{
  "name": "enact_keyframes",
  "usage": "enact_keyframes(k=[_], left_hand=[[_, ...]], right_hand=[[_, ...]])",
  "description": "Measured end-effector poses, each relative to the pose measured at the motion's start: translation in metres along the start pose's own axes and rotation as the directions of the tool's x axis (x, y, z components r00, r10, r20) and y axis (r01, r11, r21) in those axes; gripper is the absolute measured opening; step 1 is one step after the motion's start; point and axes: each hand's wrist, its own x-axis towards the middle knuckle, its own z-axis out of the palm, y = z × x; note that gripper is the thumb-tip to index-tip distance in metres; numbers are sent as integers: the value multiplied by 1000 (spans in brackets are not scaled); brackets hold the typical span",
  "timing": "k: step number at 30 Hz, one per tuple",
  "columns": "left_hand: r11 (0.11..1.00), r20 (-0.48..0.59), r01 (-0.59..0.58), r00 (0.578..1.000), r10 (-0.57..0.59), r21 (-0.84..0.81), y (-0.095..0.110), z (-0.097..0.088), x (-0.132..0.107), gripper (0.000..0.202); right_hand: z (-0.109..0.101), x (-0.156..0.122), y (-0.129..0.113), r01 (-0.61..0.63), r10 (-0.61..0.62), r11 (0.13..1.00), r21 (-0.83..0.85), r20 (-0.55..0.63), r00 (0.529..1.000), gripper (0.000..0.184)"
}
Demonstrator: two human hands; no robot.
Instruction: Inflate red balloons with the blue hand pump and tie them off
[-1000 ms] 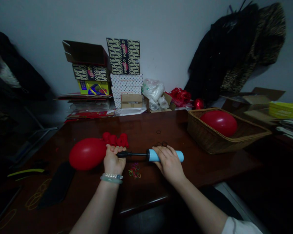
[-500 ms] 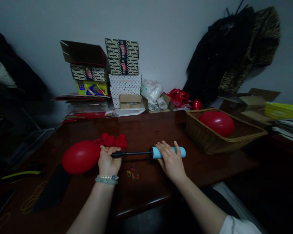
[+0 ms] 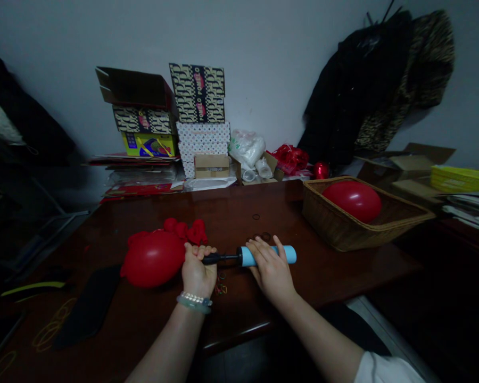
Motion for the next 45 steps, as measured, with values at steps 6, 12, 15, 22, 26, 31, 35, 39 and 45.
enact_keyframes(k=[6,12,15,22,26,31,35,39,45], left_hand=[[999,-2,23,1000,-23,41,-12,-5,-7,40],[998,-24,32,999,-30,61,-14,-5,-6,40],[997,-42,24,999,-21,70,-6,-3,1,41],[998,-87,-10,996,15,57,28,-2,22,40],[998,-82,-20,996,24,52,44,1,27,40],[999,-108,-26,994,31,43,49,5,24,40],[998,-52,-58,997,59,21,38,3,18,41],[999,-30,-43,999,43,-4,27,1,14,41],[1000,-36,-1,999,1,-5,12,-1,8,41]], right_hand=[[9,-4,-9,4,-5,998,57,5,1000,44],[10,-7,-11,5,-7,998,69,20,1000,44],[6,-4,-10,11,-13,998,61,34,999,44],[-3,1,3,28,-31,999,36,61,998,46],[-12,3,9,22,-22,1000,2,60,998,45],[-14,3,8,-3,4,999,-40,20,1000,41],[-10,0,9,-47,47,998,-43,-6,999,39],[-9,-1,7,-50,50,998,-42,-16,999,38],[-6,-1,-3,-27,27,1000,-8,-23,999,38]])
